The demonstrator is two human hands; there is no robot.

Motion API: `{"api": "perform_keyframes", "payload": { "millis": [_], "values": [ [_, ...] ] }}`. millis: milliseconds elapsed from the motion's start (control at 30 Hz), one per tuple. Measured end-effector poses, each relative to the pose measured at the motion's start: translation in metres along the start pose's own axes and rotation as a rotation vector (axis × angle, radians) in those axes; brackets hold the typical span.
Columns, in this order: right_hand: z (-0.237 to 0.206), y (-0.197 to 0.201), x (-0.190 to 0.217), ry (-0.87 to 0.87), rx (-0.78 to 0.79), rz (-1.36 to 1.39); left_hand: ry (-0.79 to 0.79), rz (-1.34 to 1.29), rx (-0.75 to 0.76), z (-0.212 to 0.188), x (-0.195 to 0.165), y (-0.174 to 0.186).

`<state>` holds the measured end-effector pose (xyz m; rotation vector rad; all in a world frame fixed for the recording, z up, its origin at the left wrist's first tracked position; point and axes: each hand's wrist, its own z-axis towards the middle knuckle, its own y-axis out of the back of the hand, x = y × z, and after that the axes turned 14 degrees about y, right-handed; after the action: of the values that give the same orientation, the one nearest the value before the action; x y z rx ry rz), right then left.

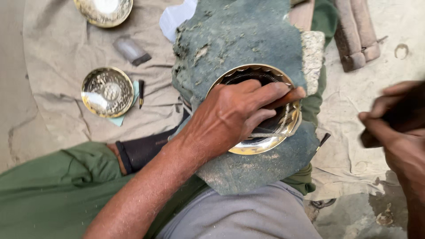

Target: The person sits cross-legged with a decorated brass bowl on their lap, holding a punch against the bowl's inner surface and striking it with a wooden mallet to emboss the metal. They reposition the punch and rotate the bowl between strikes, and at times adjust a cord wrapped around the bowl.

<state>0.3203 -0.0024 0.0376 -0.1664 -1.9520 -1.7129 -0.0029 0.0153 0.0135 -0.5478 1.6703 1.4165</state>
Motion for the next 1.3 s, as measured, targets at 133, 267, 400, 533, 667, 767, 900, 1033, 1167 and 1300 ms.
{"api": "perform_keyframes", "payload": {
  "millis": [133,267,400,533,667,767,900,1033,1167,1300],
  "values": [
    [-0.014,-0.001,-0.013,-0.199,-0.08,0.195,-0.008,-0.002,0.008,-0.001,0.001,0.001],
    [-0.015,0.002,-0.01,-0.358,-0.112,0.368,0.037,-0.055,0.026,-0.004,-0.001,0.002],
    [-0.006,0.0,0.001,-0.277,-0.04,0.184,0.0,-0.019,0.026,-0.002,-0.001,0.002],
    [-0.005,0.007,0.008,-0.097,0.185,-0.194,0.038,-0.001,0.019,-0.002,-0.002,0.001],
    [-0.018,0.005,0.009,-0.055,-0.027,0.141,0.026,-0.232,-0.126,-0.016,-0.002,0.005],
    [-0.02,-0.001,0.005,-0.37,-0.223,0.489,0.184,-0.122,-0.22,-0.031,-0.004,0.0],
    [-0.01,-0.003,0.0,-0.225,-0.091,0.227,0.331,-0.283,-0.284,-0.045,-0.013,-0.013],
    [0.004,0.004,0.003,-0.196,-0.065,0.217,0.397,-0.284,-0.4,-0.047,-0.021,-0.024],
    [0.02,0.012,0.001,-0.131,-0.031,0.167,0.302,-0.127,-0.472,-0.044,-0.026,-0.03],
    [0.034,0.016,-0.003,-0.072,0.019,0.102,0.38,-0.154,-0.47,-0.043,-0.026,-0.031]
  ]
}}
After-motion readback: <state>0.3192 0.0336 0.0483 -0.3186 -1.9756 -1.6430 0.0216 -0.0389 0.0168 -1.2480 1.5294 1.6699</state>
